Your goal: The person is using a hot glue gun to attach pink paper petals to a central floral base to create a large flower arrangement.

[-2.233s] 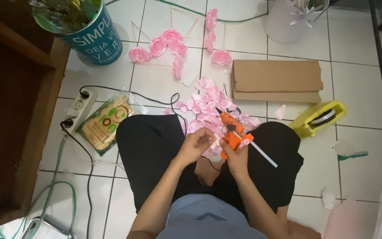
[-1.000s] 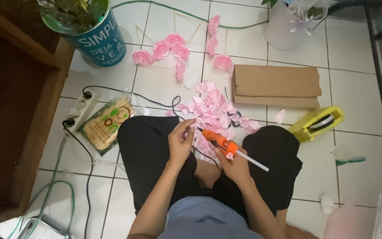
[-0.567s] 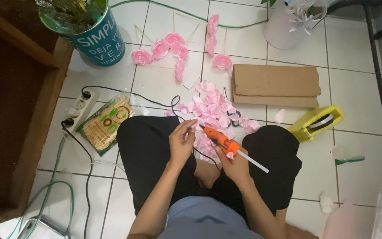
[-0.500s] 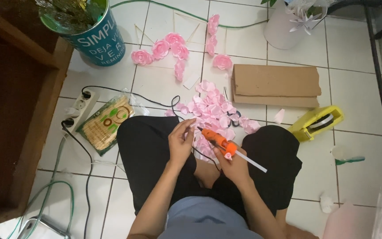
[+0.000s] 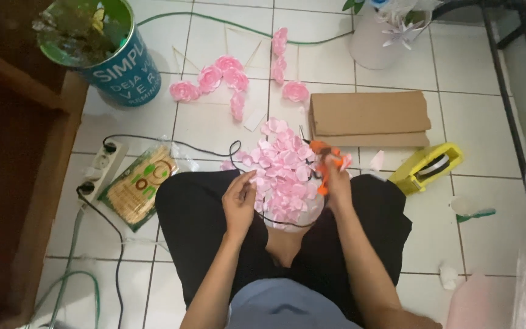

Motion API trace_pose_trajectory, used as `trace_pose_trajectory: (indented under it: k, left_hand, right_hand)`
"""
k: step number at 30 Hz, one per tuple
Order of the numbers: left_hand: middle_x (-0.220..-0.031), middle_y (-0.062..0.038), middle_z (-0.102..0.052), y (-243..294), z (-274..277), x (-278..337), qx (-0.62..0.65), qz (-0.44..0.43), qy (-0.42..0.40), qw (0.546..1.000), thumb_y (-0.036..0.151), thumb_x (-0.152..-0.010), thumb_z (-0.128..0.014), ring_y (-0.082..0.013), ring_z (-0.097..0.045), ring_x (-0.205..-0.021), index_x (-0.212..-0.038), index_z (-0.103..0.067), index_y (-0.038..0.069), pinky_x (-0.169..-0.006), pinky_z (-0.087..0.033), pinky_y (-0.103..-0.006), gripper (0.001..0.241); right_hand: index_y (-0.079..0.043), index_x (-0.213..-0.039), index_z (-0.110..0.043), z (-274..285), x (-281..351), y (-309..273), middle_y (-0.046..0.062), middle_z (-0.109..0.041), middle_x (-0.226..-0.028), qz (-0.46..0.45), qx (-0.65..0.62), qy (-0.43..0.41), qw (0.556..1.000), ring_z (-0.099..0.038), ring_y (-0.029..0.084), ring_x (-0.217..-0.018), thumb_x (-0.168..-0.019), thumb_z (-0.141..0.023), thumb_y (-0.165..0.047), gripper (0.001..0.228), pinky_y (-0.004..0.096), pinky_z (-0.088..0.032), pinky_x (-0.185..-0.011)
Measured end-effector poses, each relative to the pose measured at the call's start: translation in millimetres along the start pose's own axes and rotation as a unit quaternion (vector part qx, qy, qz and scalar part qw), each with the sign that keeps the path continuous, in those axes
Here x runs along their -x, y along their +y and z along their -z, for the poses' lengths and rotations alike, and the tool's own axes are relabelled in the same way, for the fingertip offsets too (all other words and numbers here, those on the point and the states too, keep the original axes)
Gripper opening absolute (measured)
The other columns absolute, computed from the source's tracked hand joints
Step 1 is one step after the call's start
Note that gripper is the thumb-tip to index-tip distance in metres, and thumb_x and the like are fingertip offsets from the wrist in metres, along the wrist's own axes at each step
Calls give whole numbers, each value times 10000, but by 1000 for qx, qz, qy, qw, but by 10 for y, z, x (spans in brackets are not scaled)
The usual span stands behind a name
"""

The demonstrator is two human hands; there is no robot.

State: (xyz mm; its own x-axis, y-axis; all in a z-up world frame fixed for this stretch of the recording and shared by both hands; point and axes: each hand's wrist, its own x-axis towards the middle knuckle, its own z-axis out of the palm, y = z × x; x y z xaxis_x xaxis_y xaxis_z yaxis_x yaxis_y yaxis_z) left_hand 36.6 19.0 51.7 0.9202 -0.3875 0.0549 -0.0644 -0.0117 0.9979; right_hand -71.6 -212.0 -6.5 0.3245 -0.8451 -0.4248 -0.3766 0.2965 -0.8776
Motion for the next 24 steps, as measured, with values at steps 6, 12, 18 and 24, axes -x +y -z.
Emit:
trace_pose_trajectory:
  k: [6,12,18,24]
  left_hand:
    - [-1112,-138,-723,-84,-6,-24,5,8,-7,1000,-88,-869,-653,-195,-669,-1029,-1199,-756,55,-892,-568,-339,374]
    - [-1110,-91,-722,-7,-55,-40,21,63,-20,998,-67,-886,-663,-139,-620,-965,-1197,-760,78,-897,-561,-339,356]
    - [-1116,-55,-714,89,-245,-33,54,93,-46,993,-57,-885,-675,-116,-569,-929,-1195,-754,74,-909,-567,-326,346]
    - [-1061,-55,-697,280,-323,-37,102,91,-45,990,-60,-876,-684,-97,-613,-864,-1180,-757,54,-841,-618,-288,333]
  right_hand:
    - [-7,-1003,-663,22,-955,-361,111,-634,-763,-6,-18,-30,999,-654,214,-708,-946,-558,-674,678,398,-535,-555]
    - [1,-1262,-681,98,-1153,80,258,-668,-1224,99,176,64,977,-587,429,-1225,-981,-617,-530,604,551,-457,-1017]
    - [-94,-939,-676,-65,-411,-36,27,-564,-765,88,-56,-7,994,-514,113,-609,-1012,-549,-254,217,224,-430,-524]
    - [-8,-1167,-720,-72,806,-385,62,-508,-564,169,-21,-242,955,-368,124,-457,-1054,-449,-328,435,236,-293,-439]
